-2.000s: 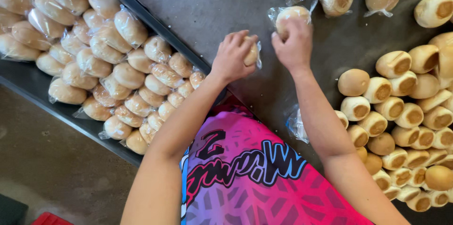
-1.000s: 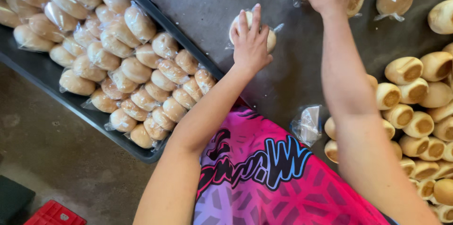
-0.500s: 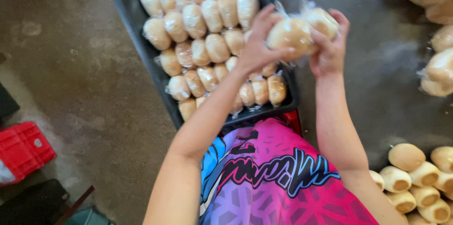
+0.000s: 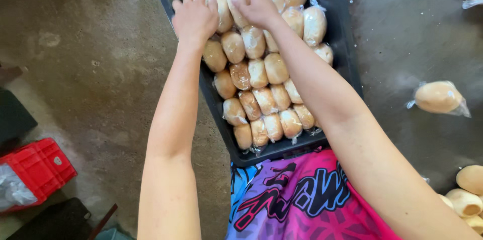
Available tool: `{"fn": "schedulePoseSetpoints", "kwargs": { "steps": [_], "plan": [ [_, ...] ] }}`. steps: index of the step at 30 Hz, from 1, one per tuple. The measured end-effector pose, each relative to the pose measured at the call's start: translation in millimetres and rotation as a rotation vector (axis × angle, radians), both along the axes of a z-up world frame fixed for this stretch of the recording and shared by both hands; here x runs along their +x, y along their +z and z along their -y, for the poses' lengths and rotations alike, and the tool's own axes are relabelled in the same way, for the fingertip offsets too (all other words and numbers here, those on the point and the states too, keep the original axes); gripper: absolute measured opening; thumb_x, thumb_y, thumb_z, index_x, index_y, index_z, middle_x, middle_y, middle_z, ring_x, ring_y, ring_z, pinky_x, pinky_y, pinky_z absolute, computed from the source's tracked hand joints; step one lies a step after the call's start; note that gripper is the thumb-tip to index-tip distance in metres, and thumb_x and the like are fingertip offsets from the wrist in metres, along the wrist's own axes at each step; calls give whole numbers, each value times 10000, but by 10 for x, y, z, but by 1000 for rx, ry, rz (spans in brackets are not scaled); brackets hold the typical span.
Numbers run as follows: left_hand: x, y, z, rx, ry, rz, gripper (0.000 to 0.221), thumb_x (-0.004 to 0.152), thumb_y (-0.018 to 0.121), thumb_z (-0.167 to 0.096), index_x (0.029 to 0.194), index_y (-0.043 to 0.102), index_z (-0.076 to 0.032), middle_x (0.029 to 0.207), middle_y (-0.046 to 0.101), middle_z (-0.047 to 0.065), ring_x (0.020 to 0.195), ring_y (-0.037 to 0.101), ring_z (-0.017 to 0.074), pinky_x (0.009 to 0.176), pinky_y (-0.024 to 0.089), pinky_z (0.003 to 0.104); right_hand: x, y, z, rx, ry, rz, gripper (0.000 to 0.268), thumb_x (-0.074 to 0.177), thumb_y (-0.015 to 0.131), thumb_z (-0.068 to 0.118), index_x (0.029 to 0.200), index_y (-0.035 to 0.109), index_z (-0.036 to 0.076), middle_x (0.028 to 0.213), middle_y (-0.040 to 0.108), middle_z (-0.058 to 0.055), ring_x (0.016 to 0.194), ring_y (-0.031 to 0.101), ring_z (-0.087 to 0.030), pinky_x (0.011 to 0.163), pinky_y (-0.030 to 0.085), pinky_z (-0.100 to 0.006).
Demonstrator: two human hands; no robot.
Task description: The person sorts individually-wrapped bread rolls from a production table into a black bin by hand.
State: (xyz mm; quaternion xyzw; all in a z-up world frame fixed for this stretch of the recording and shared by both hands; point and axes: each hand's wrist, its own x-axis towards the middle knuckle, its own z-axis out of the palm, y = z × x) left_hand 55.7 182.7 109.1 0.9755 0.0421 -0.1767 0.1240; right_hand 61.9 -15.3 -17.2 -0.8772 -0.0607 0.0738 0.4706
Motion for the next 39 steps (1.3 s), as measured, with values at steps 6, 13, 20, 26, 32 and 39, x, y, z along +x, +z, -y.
{"fn": "schedulePoseSetpoints", "kwargs": {
  "steps": [6, 13, 20, 26, 32, 39],
  "plan": [
    [6, -346, -45, -41, -197, 90, 550, 1046, 409, -534, 1432, 543, -165, 1291, 620, 190, 1268, 486, 400, 1098, 297, 606, -221, 43, -62, -41, -84, -174, 596, 995, 651, 462, 1454, 455, 136, 1353, 646, -179, 1225, 654, -359, 1015, 514, -425],
    [-222, -577, 14, -36, -171, 347, 522, 1028, 531, -471, 1434, 560, -144, 1389, 597, 159, 1311, 479, 384, 1104, 277, 643, -447, 478, -71, -315, 56, 25, 711, 969, 665, 463, 1448, 388, 16, 1388, 544, -259, 1234, 550, -479, 1003, 435, -549],
    [-823, 15, 492, -540, -91, 655, 485, 1143, 634, -277, 1528, 470, -31, 1519, 552, 164, 1415, 471, 358, 1231, 344, 488, -2075, 1424, 1430, 46, -213, 156, 348, 978, 719, 238, 1275, 659, 66, 1327, 651, -159, 1281, 606, -356, 1117, 479, -426],
    [-1837, 120, 1881, -849, -83, 429, 561, 968, 760, -121, 1467, 518, -35, 1445, 564, 142, 1338, 570, 315, 1072, 512, 388, -2915, 1405, 3564, -954, -491, 336, 806, 821, 884, 334, 1497, 526, 80, 1486, 426, -274, 1338, 429, -488, 1084, 365, -592],
    [-2463, 208, 3767, -851, -571, 355, 757, 836, 856, -196, 1487, 480, -115, 1526, 463, 153, 1345, 511, 414, 1152, 433, 469, -3064, 1057, 4555, -544, -698, -199, 869, 774, 874, 356, 1521, 465, 184, 1412, 528, -167, 1247, 573, -370, 989, 512, -484],
    [-2685, 84, 4607, -583, -704, 306, 703, 756, 818, -184, 1399, 536, -200, 1541, 423, 181, 1258, 549, 424, 987, 516, 486, -3657, 910, 5418, -877, -913, 474, 450, 803, 890, 244, 1160, 630, 160, 1133, 673, -66, 1117, 648, -306, 995, 519, -440]
  ]
}}
